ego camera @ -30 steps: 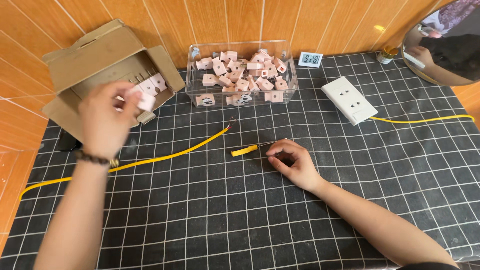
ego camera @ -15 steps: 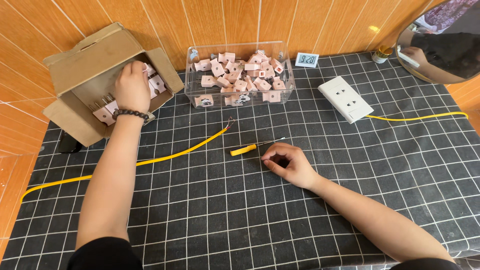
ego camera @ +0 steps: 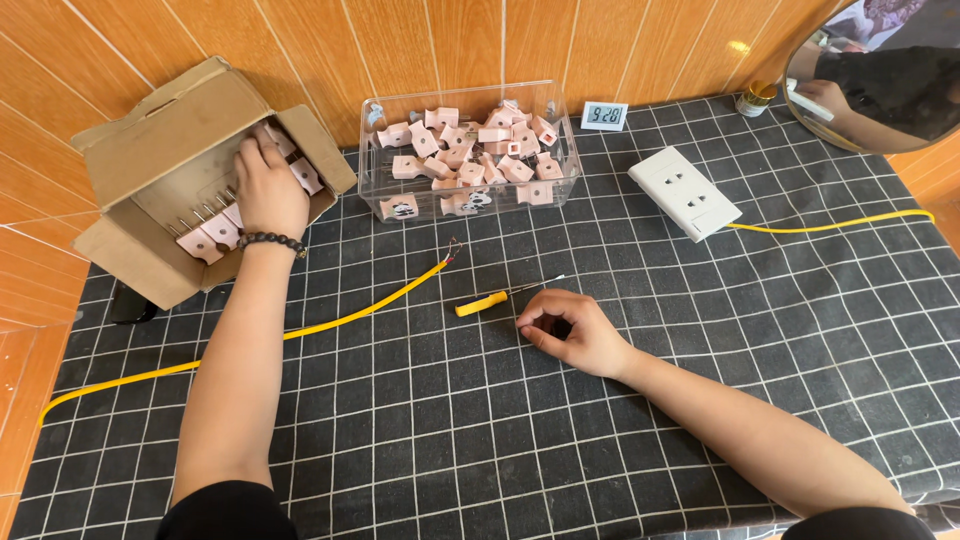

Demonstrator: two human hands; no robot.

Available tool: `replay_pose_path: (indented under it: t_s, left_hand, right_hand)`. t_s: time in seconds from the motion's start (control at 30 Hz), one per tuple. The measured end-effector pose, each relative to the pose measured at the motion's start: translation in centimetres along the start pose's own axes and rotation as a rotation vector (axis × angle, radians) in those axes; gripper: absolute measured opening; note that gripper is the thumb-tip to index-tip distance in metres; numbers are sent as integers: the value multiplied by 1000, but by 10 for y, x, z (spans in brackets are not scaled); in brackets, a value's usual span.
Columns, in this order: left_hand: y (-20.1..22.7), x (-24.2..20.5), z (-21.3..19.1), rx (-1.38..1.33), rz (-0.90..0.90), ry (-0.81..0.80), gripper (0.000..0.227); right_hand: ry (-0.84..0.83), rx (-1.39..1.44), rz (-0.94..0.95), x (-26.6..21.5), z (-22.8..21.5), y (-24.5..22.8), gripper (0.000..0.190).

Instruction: The person strips the end of a yellow electrical cable, then uses a screwdriver to attach the exposed wires to a small pink electrical component. They tighten the screws to secure the wires and place the assembled component on the table.

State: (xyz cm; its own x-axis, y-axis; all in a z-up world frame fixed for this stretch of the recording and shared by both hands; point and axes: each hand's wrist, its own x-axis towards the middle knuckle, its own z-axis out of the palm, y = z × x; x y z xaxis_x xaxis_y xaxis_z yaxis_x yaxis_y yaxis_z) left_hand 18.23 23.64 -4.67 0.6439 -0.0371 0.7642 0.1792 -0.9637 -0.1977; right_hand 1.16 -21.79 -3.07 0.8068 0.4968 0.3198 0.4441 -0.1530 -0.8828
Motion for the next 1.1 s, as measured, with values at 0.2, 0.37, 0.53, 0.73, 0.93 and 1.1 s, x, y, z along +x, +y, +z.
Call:
replay_pose_path:
  t_s: [0.2,0.37,0.53,0.73,0.93,1.1]
  left_hand:
    - [7,0,-24,-46,-72,-44,52]
    - [59,14,-85,-383,-39,87,32]
    - [110,47,-46,-555,322,34,19]
    - [137,70,24,-362,296,-751,20]
    - [152,67,18,-351,159,-900,32]
    - [164,68,6,42,228,-490,27]
  right_hand:
    - [-6,-11,5,0,0,-1,4]
    - [-9,-17,-4,1,1,1,4]
    - [-6,-16,-12,0,1,1,4]
    - [-15,-20,-51,0,0,1,3]
    - [-32,10,10,-1,-1,1,4]
    - [21,126,99,-1,-3,12,7]
